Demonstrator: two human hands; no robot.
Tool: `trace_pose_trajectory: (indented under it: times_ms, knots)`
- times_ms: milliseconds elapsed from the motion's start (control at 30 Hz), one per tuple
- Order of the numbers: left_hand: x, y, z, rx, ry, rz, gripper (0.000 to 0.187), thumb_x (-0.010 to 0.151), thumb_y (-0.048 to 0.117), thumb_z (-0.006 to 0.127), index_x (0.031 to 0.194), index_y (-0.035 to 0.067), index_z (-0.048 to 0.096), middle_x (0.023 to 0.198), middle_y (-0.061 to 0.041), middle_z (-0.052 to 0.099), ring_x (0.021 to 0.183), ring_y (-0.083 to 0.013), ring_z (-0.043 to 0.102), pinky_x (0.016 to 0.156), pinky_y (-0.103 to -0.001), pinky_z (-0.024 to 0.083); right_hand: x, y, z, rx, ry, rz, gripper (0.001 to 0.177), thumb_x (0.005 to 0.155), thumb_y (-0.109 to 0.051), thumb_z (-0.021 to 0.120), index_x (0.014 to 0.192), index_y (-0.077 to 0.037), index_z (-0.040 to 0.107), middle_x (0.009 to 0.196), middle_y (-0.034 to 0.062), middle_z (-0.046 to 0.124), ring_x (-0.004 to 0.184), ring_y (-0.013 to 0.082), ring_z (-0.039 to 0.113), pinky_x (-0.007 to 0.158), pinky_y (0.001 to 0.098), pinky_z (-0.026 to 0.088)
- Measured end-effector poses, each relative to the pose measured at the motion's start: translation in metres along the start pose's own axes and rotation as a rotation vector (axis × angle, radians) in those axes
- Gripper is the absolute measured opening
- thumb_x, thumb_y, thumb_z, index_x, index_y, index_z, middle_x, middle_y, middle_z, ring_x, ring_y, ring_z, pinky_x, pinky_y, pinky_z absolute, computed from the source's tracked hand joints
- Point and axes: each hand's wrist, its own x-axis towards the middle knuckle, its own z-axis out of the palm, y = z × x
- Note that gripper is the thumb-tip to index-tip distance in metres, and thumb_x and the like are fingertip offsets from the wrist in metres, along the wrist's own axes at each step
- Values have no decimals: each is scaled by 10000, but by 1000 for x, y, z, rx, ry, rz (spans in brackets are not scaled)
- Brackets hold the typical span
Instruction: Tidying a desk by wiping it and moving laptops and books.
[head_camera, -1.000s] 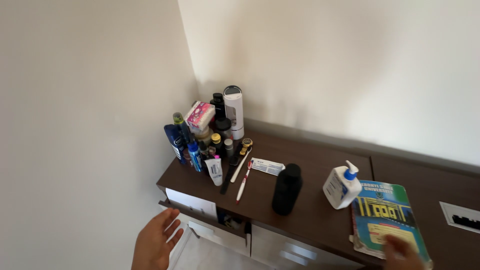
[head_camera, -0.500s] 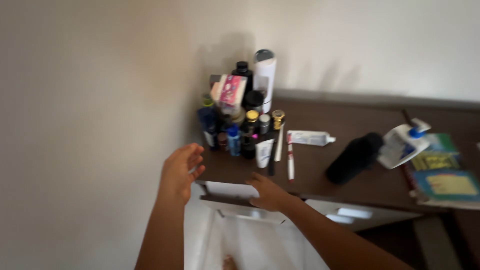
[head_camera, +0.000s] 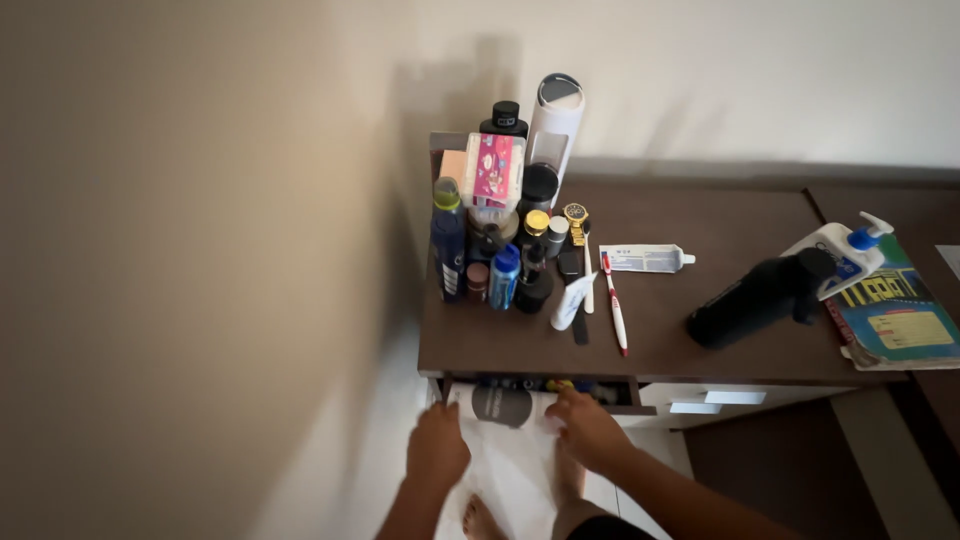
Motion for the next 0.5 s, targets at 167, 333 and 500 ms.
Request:
trace_pose_trajectory:
  times_ms: [167,333,500]
  knots:
    - [-5,14,4,-50,25,8,527,840,-20,623,1360,42,561,1468,-184,430,1165,-356,617,964,-401,555,-11,-12,-9,-23,5,40,722,833,-155,776,1482,-161,460,1493,101,462,1324,334,463,1121,458,382]
    - [1,48,-37,51,-181,-115,724,798,-2,704,1469,115,458,1572,-144,278,1151,-357,598,948,-423,549,7,-4,-6,-71,-19,57,627,884,-191,707,1475,-230,502,1335,81,609,1182,319,593,1054,460,455]
    - [2,43,-24,77,-265,-195,562,828,62,733,1353,172,566,1449,-152,389,1121,-353,644,946,-430,565,4,24,28,0,-69,72,467,913,-211,661,1368,-306,620,1115,89,746,963,309,728,861,443,596]
